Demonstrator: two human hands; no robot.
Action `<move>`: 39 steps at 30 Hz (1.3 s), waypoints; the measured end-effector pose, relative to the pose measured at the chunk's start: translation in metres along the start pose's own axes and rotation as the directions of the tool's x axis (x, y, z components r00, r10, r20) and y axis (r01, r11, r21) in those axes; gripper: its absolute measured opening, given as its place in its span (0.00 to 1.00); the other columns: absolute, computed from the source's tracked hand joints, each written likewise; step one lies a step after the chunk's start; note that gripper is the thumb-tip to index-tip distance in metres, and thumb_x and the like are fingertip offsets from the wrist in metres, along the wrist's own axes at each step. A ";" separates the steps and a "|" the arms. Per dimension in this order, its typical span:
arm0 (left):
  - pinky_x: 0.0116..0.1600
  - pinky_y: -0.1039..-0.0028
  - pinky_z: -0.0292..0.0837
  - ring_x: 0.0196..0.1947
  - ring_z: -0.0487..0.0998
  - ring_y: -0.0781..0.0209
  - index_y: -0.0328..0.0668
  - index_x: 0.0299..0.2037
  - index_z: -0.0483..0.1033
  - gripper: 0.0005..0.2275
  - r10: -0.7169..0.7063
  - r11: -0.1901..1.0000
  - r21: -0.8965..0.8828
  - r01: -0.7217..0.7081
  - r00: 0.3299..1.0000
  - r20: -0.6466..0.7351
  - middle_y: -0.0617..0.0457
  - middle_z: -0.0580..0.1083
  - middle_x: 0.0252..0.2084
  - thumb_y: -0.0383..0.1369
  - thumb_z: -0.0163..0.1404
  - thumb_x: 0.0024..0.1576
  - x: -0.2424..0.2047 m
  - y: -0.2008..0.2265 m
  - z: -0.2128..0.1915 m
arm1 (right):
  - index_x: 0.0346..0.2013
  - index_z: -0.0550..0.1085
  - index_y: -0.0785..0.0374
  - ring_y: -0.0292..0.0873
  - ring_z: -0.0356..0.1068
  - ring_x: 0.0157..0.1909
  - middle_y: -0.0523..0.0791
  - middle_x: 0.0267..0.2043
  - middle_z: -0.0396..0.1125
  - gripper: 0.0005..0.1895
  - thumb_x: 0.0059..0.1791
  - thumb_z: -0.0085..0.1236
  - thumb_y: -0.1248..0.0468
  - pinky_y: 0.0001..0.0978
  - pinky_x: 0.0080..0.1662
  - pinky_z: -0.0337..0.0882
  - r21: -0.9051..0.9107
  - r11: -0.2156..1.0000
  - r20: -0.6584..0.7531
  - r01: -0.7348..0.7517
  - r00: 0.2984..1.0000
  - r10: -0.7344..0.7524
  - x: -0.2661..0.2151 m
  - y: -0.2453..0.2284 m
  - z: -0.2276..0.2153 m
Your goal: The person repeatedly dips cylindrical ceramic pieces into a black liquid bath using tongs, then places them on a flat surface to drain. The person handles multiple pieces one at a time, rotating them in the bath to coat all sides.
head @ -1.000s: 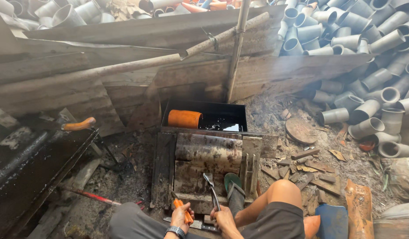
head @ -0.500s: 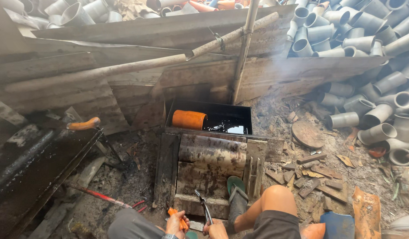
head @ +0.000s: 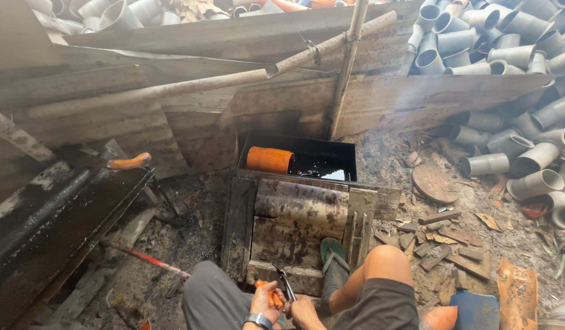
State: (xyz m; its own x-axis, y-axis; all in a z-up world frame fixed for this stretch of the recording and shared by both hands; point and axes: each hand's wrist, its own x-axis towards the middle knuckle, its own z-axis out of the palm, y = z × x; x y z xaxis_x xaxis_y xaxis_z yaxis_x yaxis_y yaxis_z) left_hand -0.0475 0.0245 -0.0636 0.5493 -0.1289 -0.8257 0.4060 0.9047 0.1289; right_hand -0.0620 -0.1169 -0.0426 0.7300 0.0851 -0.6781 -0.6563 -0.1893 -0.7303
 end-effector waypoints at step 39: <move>0.24 0.69 0.67 0.20 0.68 0.57 0.38 0.30 0.67 0.06 0.076 0.956 0.290 -0.044 0.992 -0.099 0.50 0.66 0.23 0.29 0.51 0.57 0.008 0.011 -0.007 | 0.30 0.70 0.58 0.36 0.57 0.18 0.46 0.25 0.67 0.03 0.49 0.51 0.68 0.28 0.20 0.54 0.184 0.917 0.160 -0.354 0.931 0.328 0.021 0.025 -0.010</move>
State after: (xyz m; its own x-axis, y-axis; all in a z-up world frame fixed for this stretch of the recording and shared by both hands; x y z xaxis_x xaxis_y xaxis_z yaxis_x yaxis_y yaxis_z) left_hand -0.0441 0.0367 -0.0724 0.5038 -0.0190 -0.8636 0.5756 0.7529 0.3192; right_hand -0.0613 -0.1296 -0.0740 0.4343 0.1735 -0.8839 -0.8955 -0.0232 -0.4446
